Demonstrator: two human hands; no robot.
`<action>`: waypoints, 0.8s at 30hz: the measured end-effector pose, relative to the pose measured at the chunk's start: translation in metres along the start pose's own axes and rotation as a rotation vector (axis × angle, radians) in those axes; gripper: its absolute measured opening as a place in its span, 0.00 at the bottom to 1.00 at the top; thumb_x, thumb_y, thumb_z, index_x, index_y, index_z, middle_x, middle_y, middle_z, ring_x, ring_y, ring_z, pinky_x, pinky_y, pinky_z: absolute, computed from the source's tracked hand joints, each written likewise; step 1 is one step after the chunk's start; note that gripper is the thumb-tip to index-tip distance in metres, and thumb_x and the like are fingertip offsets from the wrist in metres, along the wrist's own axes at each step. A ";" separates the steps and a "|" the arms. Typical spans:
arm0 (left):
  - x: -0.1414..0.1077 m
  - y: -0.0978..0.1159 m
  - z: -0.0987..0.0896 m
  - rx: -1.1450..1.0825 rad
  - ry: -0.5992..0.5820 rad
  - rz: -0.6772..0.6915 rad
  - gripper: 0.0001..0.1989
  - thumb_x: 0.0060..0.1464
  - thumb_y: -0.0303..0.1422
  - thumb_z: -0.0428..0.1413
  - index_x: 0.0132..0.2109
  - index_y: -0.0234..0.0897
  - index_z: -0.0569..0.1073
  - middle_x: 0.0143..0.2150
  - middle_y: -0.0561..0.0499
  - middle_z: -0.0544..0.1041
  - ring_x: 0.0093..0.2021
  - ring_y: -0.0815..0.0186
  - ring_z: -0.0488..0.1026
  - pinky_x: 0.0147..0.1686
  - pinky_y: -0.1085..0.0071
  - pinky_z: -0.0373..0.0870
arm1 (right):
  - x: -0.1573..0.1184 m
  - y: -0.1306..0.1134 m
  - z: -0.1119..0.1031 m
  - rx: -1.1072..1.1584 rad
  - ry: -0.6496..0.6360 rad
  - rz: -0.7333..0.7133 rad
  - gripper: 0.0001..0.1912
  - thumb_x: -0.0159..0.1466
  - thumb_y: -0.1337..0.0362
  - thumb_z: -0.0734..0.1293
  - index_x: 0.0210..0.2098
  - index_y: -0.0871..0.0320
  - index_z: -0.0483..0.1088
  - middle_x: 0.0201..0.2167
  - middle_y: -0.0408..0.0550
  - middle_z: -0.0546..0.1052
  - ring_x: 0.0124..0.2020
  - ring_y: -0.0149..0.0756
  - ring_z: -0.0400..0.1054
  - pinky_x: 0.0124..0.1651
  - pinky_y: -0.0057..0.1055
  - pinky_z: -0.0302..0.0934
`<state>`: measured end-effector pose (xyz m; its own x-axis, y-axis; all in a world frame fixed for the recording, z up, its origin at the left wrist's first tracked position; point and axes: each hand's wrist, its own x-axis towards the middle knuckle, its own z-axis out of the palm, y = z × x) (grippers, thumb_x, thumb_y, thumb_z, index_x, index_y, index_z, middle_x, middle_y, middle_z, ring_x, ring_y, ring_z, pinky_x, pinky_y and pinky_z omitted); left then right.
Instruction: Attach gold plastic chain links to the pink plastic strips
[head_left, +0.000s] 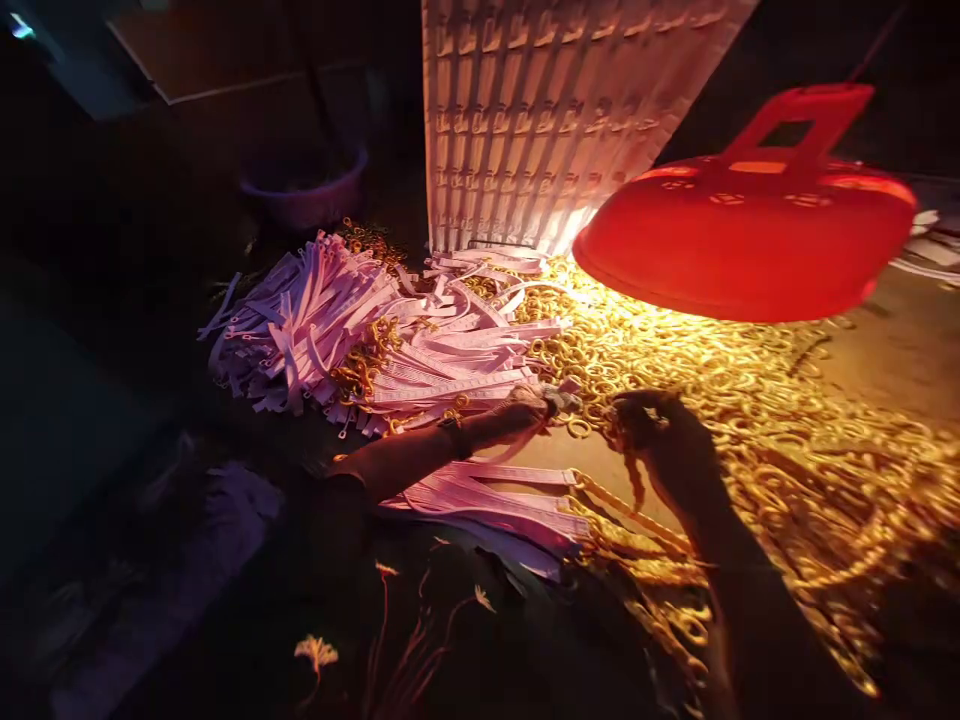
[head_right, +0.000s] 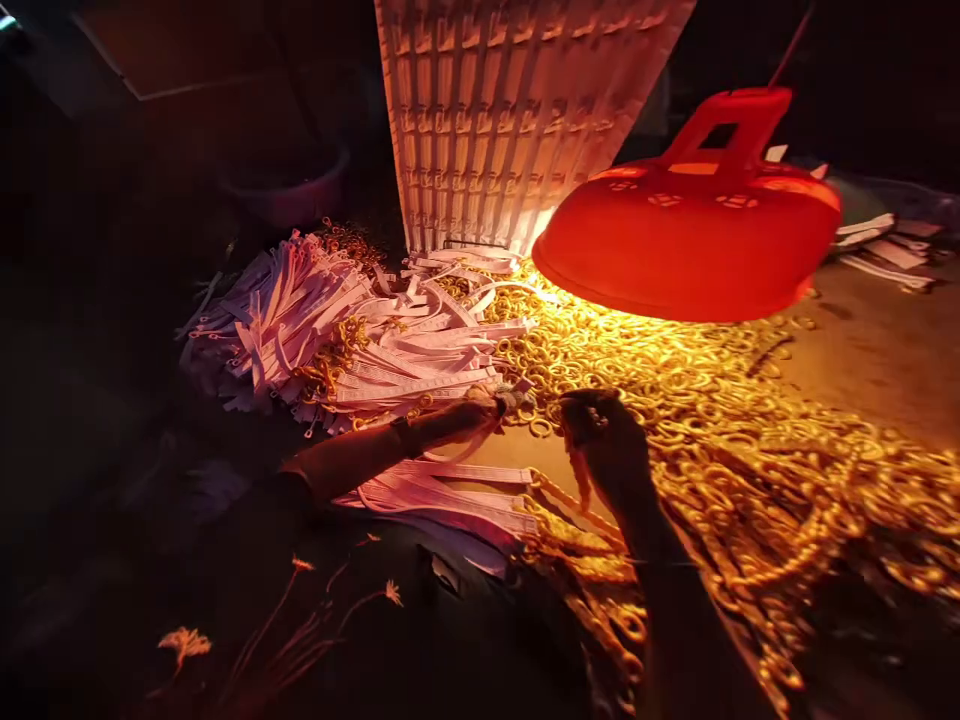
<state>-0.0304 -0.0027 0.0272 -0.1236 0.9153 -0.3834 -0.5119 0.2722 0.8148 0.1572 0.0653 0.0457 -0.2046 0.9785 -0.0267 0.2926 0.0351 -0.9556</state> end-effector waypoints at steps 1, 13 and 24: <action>0.008 -0.004 0.010 0.026 -0.047 -0.023 0.03 0.46 0.28 0.56 0.27 0.34 0.72 0.22 0.51 0.70 0.25 0.70 0.65 0.25 0.73 0.63 | -0.006 0.002 0.006 0.043 -0.038 0.007 0.24 0.49 0.41 0.72 0.32 0.54 0.69 0.19 0.42 0.68 0.19 0.31 0.59 0.21 0.30 0.54; 0.003 -0.015 0.030 0.060 -0.045 -0.096 0.12 0.49 0.25 0.57 0.22 0.34 0.63 0.15 0.58 0.58 0.15 0.78 0.48 0.19 0.77 0.43 | -0.024 0.018 0.032 0.261 -0.123 -0.049 0.23 0.62 0.38 0.62 0.36 0.52 0.66 0.21 0.38 0.65 0.18 0.26 0.56 0.20 0.25 0.51; 0.006 -0.021 0.038 0.084 -0.055 0.000 0.17 0.49 0.30 0.59 0.22 0.37 0.57 0.16 0.60 0.54 0.16 0.78 0.47 0.18 0.75 0.43 | -0.023 0.024 0.037 0.172 -0.041 -0.063 0.22 0.65 0.41 0.60 0.30 0.53 0.58 0.21 0.40 0.67 0.18 0.27 0.57 0.23 0.28 0.55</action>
<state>0.0120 0.0083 0.0251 -0.0752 0.9297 -0.3607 -0.4384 0.2940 0.8493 0.1341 0.0359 0.0120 -0.2561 0.9663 0.0258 0.1144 0.0568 -0.9918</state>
